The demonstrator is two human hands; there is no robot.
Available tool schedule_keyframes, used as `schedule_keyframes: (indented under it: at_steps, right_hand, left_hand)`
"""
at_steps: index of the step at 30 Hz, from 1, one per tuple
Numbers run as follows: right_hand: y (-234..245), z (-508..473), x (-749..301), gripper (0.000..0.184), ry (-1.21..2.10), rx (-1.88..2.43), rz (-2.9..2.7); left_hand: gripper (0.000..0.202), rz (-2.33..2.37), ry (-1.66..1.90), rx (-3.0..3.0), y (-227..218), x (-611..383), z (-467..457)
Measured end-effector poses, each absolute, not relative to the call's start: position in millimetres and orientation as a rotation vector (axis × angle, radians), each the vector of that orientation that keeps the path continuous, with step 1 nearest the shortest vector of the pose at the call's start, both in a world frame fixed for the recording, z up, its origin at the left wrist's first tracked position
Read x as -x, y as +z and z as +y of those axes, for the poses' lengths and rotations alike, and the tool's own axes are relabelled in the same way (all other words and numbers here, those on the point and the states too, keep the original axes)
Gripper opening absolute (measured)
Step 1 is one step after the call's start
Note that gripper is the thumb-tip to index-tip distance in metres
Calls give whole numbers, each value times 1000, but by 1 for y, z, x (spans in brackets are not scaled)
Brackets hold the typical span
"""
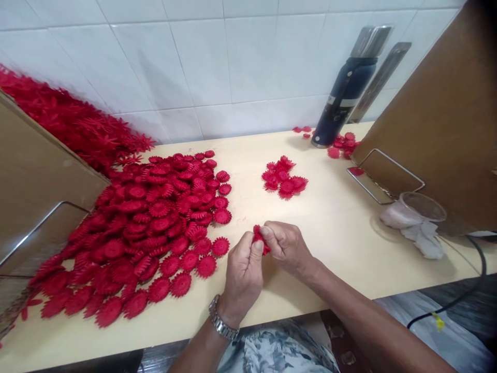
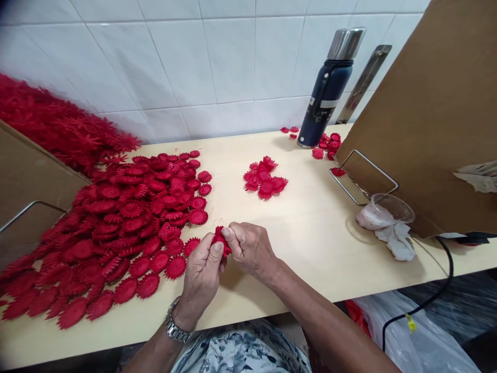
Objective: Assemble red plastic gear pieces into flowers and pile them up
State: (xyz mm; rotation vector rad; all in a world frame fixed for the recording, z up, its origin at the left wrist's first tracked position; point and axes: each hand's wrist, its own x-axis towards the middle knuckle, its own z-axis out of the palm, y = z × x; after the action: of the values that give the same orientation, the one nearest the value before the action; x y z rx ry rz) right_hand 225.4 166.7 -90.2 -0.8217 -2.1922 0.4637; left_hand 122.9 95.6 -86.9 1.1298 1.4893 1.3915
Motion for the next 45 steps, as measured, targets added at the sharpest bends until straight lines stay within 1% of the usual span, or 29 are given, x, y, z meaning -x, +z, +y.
schedule_keyframes:
  at_steps: [3, 6, 8, 10, 12, 13, 16, 18, 21, 23, 25, 30, 32, 38, 43, 45]
  right_hand:
    - [-89, 170, -231, 37, 614, 852, -2213]
    - [-86, 167, -234, 36, 862, 907, -2210]
    - [-85, 164, -233, 34, 953, 924, -2203]
    - [-86, 162, -231, 25, 885, 955, -2247]
    - [-88, 161, -229, 18, 732, 1010, -2275]
    - [-89, 162, -229, 19, 651, 1034, -2256]
    - [-90, 166, -230, 30, 515, 1004, -2185]
    - [-89, 170, -232, 30, 575, 948, -2229]
    - [-91, 175, -234, 15, 736, 915, -2316]
    - [-93, 177, -234, 8, 755, 919, -2346]
    - [-96, 178, -235, 6, 729, 915, -2382]
    - [-100, 180, -235, 24, 581, 944, -2441]
    - [-100, 179, -233, 28, 512, 949, -2465]
    - [-99, 187, -223, 25, 120, 1042, -2426]
    - [-92, 230, -245, 20, -167, 1448, -2346]
    - [-87, 237, -255, 20, -225, 1470, -2349]
  left_hand:
    - [28, 1457, 1365, -1045, -89, -122, 100]
    - [18, 1352, 1472, -930, -92, -119, 104]
    - [14, 1240, 1537, -794, -92, -118, 107]
    - [19, 1113, 1534, -644, -90, -119, 110]
    - [19, 1014, 1518, -548, -88, -119, 112]
    - [18, 991, 1517, -521, -88, -119, 113]
    - [15, 957, 1484, -462, -87, -118, 114]
    - [13, 916, 1429, -403, -88, -117, 115]
    - [9, 852, 1375, -289, -90, -115, 118]
    - [12, 834, 1347, -234, -91, -115, 120]
    - [15, 845, 1321, -206, -93, -116, 121]
    - [16, 923, 1333, -282, -95, -119, 118]
    - [15, 931, 1334, -348, -94, -121, 117]
    - [14, 998, 1388, -368, -92, -121, 118]
    - [20, 1072, 1371, -340, -95, -115, 115]
    - [19, 1054, 1392, -318, -95, -113, 115]
